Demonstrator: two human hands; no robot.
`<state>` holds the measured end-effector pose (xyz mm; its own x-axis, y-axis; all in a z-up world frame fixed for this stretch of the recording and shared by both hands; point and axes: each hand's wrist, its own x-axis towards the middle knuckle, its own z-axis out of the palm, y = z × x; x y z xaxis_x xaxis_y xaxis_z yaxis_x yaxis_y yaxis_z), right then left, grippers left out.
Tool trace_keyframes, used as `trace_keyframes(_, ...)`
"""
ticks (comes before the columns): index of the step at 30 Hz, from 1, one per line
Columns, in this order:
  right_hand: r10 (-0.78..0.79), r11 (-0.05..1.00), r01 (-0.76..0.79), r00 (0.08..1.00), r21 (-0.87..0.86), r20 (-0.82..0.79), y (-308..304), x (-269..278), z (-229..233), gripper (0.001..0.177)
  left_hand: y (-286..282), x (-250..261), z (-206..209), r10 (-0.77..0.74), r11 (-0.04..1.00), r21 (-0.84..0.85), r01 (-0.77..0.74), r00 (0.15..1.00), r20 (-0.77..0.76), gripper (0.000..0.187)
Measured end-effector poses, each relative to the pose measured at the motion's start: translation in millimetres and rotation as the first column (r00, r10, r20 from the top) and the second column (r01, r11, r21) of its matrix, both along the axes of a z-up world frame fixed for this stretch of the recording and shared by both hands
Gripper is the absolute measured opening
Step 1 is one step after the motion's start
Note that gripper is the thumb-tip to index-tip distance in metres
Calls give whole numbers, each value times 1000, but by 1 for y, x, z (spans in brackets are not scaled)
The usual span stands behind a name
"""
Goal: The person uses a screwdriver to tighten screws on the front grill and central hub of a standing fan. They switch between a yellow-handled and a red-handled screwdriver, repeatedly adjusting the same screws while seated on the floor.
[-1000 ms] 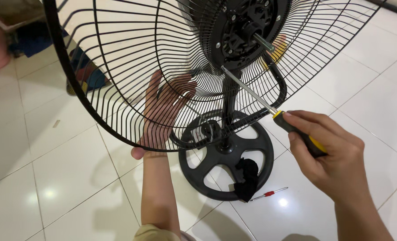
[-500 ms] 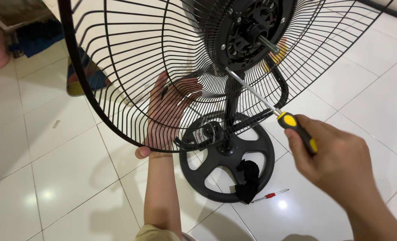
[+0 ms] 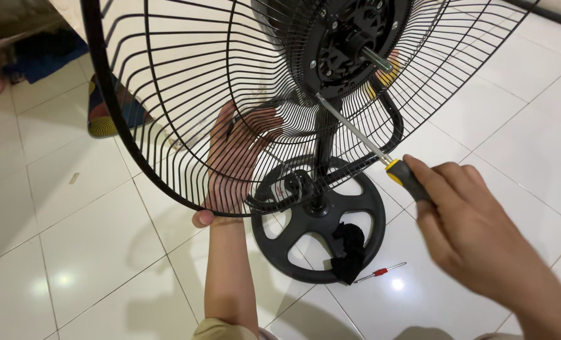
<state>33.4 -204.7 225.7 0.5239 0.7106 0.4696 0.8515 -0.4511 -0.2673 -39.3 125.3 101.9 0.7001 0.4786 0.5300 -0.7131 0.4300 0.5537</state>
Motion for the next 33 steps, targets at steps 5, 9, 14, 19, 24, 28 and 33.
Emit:
trace_keyframes(5, -80, 993, 90, 988, 71, -132, -4, 0, 5, 49, 1, 0, -1, 1, 1000, -5, -1, 1000, 8, 126)
trace_keyframes(9, -89, 987, 58, 975, 151, 205, 3, -10, 0, 38, 2, -1, -2, -8, 1000, -6, 8, 1000, 7, 126)
trace_keyframes(14, -41, 999, 46, 680, 13, 732, 8, -11, -12, 29, 1, -1, -2, -17, 1000, -1, 17, 1000, 8, 125)
trace_keyframes(19, -13, 994, 101, 557, -52, 831, 4, -4, -12, 29, 0, -2, -4, -24, 1000, -14, 24, 1000, 7, 125)
trace_keyframes(24, -252, 926, 369, 767, -85, 590, 10, -15, -17, 39, 1, -3, -5, -37, 999, -17, 37, 999, 7, 124)
trace_keyframes(28, -220, 961, 268, 883, -62, 416, 10, -19, -8, 16, 1, -3, -2, -39, 999, -19, 39, 999, 6, 124)
trace_keyframes(33, -213, 966, 256, 877, -43, 431, 12, -26, 7, 21, 1, -3, -2, -53, 998, -26, 53, 999, 0, 123)
